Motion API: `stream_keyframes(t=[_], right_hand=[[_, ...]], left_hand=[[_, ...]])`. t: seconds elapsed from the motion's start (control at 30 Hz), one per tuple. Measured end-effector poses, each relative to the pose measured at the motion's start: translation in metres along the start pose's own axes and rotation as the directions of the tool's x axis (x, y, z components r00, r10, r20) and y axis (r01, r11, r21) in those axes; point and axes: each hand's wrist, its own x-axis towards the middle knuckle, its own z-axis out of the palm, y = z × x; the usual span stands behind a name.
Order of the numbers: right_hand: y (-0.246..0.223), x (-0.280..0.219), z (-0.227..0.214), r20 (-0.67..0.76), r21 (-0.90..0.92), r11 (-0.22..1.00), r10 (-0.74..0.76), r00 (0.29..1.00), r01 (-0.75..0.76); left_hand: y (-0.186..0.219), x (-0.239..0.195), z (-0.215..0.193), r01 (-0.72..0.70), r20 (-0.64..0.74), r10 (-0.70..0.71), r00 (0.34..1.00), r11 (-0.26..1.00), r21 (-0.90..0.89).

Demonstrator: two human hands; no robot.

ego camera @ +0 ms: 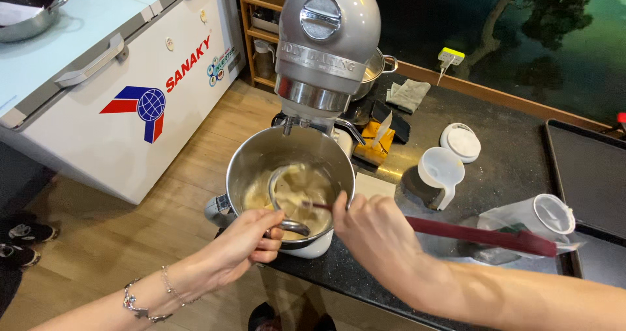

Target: The person scrapes dough from the sides of a bowl with a spatula while a stand mixer is running, checks a smartphone, and detaches the mixer hook. They then transfer the dough from the bowl into a piping bag held in a container, remove the bag, and fit a nozzle.

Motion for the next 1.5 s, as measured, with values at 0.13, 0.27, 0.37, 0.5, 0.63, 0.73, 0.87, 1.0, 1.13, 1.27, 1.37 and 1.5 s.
stream_keyframes(t=[0.13,0.27,0.37,0.5,0.63,0.73,0.87,1.0,1.13,1.27,1.37,1.5], right_hand=[[0.015,0.021,0.010,0.065,0.053,0.999,0.006,0.998,-0.009],[0.061,0.040,-0.020,0.326,0.412,0.873,0.125,0.937,-0.260],[0.084,0.052,-0.013,0.504,0.470,0.801,0.101,0.858,-0.370],[0.085,0.057,0.011,0.504,0.489,0.788,0.094,0.859,-0.374],[0.079,0.057,0.028,0.447,0.469,0.810,0.126,0.886,-0.352],[0.086,0.056,0.022,0.419,0.478,0.781,0.200,0.886,-0.402],[0.078,0.038,0.020,0.386,0.377,0.856,0.201,0.900,-0.352],[0.029,0.005,0.025,0.136,0.125,0.988,0.070,0.988,-0.088],[0.002,-0.002,-0.035,0.055,-0.044,0.998,0.035,0.998,-0.032],[-0.007,0.007,-0.045,-0.006,-0.142,0.990,0.003,1.000,-0.004],[-0.004,0.012,-0.036,-0.009,-0.188,0.982,0.023,1.000,-0.024],[0.002,0.019,-0.016,-0.004,-0.142,0.987,0.080,0.997,-0.079]], left_hand=[[0.007,-0.009,0.005,0.036,-0.002,-0.036,0.999,0.999,-0.003],[0.012,-0.014,0.006,0.046,0.003,-0.046,0.999,0.999,-0.026],[0.009,-0.009,-0.001,0.048,-0.001,-0.048,0.999,0.997,-0.062],[0.019,-0.016,0.004,0.052,-0.034,-0.057,0.998,0.990,-0.135],[0.021,-0.010,-0.011,0.083,-0.012,-0.091,0.996,0.947,-0.310],[0.020,-0.006,-0.030,0.200,0.037,-0.204,0.978,0.888,-0.414],[0.027,-0.011,-0.068,0.248,0.154,-0.195,0.969,0.816,-0.522],[0.030,-0.017,-0.111,0.218,0.098,-0.203,0.974,0.744,-0.632],[0.024,-0.010,-0.123,0.273,0.194,-0.193,0.962,0.706,-0.653],[0.018,-0.011,-0.122,0.377,0.310,-0.218,0.925,0.613,-0.694],[0.018,-0.014,-0.119,0.390,0.309,-0.239,0.921,0.598,-0.700],[0.017,-0.017,-0.120,0.447,0.397,-0.214,0.892,0.533,-0.718]])
